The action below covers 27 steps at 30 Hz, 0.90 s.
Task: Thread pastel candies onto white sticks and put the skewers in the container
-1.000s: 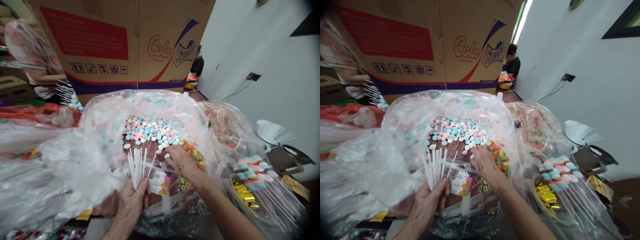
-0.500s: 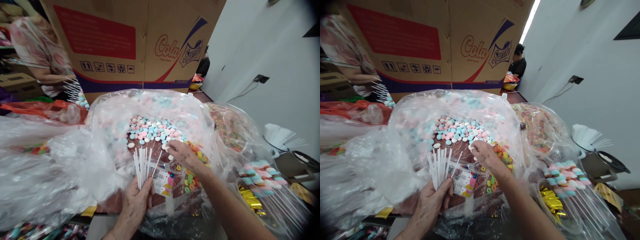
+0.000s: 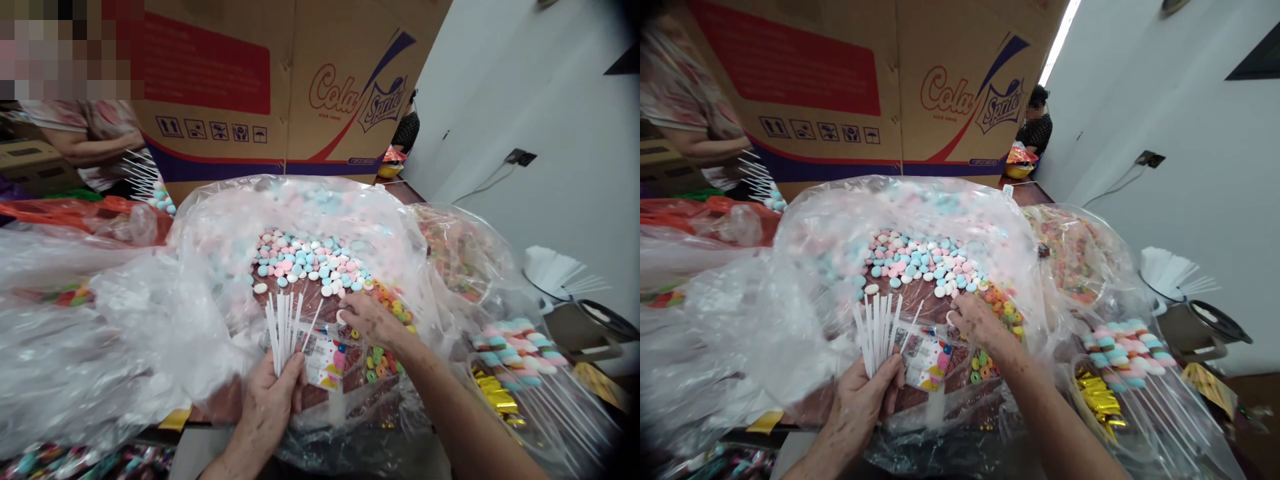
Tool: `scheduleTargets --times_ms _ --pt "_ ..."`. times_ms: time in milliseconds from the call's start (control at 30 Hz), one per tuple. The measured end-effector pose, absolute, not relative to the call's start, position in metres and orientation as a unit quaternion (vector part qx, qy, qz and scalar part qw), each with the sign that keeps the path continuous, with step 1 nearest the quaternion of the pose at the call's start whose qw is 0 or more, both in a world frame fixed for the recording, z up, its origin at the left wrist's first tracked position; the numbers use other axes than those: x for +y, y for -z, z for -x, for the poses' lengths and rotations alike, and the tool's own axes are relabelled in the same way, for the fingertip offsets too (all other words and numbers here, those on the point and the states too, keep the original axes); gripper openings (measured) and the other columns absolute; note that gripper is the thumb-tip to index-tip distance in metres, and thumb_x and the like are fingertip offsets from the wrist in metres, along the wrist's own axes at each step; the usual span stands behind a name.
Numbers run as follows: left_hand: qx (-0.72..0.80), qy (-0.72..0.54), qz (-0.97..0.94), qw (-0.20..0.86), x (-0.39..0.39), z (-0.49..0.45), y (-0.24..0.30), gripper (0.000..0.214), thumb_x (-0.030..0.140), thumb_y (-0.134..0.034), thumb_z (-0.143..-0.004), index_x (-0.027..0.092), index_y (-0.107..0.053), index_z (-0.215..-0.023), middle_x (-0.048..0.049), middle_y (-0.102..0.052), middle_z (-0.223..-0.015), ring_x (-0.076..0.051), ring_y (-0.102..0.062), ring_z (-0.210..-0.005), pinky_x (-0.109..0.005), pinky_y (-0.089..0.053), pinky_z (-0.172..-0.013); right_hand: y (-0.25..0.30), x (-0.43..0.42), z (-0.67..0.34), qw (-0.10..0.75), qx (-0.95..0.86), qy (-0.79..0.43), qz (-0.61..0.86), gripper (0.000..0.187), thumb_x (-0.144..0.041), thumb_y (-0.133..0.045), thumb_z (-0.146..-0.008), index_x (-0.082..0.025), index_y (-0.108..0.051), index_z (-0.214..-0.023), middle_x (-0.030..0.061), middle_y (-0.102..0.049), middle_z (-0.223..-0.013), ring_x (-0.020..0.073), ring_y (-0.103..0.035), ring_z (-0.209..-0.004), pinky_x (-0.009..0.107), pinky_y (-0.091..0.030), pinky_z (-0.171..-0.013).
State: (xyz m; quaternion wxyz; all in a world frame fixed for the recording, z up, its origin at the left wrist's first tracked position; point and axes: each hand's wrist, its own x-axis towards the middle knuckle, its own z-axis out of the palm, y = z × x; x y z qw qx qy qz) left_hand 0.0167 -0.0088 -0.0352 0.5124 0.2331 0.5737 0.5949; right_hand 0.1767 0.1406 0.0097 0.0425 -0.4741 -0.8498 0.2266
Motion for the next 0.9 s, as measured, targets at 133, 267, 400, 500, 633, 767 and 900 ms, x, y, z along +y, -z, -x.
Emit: scheduleTargets --times_ms 133,267,400,500,633,767,900 --pt "0.573 -0.597 -0.231 0.512 -0.009 -0.017 0.034 0.040 0.054 -0.074 -0.065 0.018 -0.058 -0.068 0.0079 -0.054 -0.044 -0.004 -0.036 -0.025 -0.016 -0.024 -0.030 -0.009 0.125 -0.181 0.003 -0.877 -0.150 0.456 0.015 -0.019 -0.051 -0.093 -0.017 -0.062 -0.083 0.0070 -0.063 -0.089 0.0199 -0.057 -0.086 0.029 -0.039 -0.077" --pt "0.580 -0.592 -0.236 0.508 -0.009 -0.017 0.032 0.043 0.058 -0.074 -0.064 0.019 -0.057 -0.064 0.0078 -0.052 -0.041 -0.005 -0.036 -0.026 -0.017 -0.024 -0.031 -0.004 0.113 -0.181 0.030 -0.885 -0.108 0.451 0.006 -0.016 -0.054 -0.090 -0.018 -0.059 -0.088 0.0064 -0.063 -0.089 0.0211 -0.057 -0.088 0.029 -0.039 -0.077" --pt "0.591 -0.576 -0.255 0.505 -0.010 -0.016 0.030 0.046 0.061 -0.073 -0.066 0.019 -0.056 -0.061 0.0082 -0.046 -0.035 -0.006 -0.037 -0.028 -0.017 -0.026 -0.033 0.000 0.118 -0.172 0.085 -0.885 -0.073 0.452 0.017 -0.008 -0.052 -0.088 -0.017 -0.059 -0.101 0.0088 -0.065 -0.099 0.0219 -0.058 -0.093 0.030 -0.042 -0.080" --pt "0.595 -0.567 -0.257 0.508 -0.011 -0.016 0.028 0.048 0.063 -0.072 -0.068 0.019 -0.056 -0.060 0.0080 -0.045 -0.034 -0.006 -0.037 -0.029 -0.016 -0.026 -0.034 0.006 0.130 -0.166 0.080 -0.896 -0.009 0.437 0.023 -0.002 -0.049 -0.087 -0.016 -0.061 -0.102 0.0117 -0.064 -0.105 0.0238 -0.058 -0.097 0.032 -0.044 -0.083" --pt "0.593 -0.575 -0.246 0.506 -0.010 -0.017 0.030 0.046 0.062 -0.074 -0.066 0.020 -0.056 -0.061 0.0091 -0.044 -0.034 -0.006 -0.036 -0.027 -0.016 -0.025 -0.033 0.017 0.136 -0.169 0.062 -0.911 0.019 0.408 0.022 -0.001 -0.050 -0.089 -0.018 -0.063 -0.095 0.0109 -0.065 -0.101 0.0230 -0.060 -0.094 0.032 -0.047 -0.081" --pt "0.589 -0.584 -0.242 0.504 -0.010 -0.017 0.031 0.044 0.060 -0.074 -0.064 0.020 -0.057 -0.062 0.0088 -0.047 -0.036 -0.006 -0.036 -0.027 -0.017 -0.024 -0.032 0.025 0.131 -0.181 0.099 -0.921 -0.008 0.376 0.020 -0.007 -0.047 -0.096 -0.018 -0.064 -0.095 0.0104 -0.068 -0.100 0.0233 -0.061 -0.098 0.034 -0.048 -0.087" --pt "0.593 -0.573 -0.250 0.507 -0.011 -0.017 0.029 0.044 0.059 -0.073 -0.068 0.020 -0.056 -0.059 0.0080 -0.045 -0.033 -0.007 -0.037 -0.028 -0.016 -0.026 -0.034 0.028 0.130 -0.186 0.143 -0.909 -0.036 0.391 0.021 -0.011 -0.046 -0.096 -0.017 -0.066 -0.096 0.0107 -0.071 -0.097 0.0244 -0.063 -0.095 0.036 -0.048 -0.088"
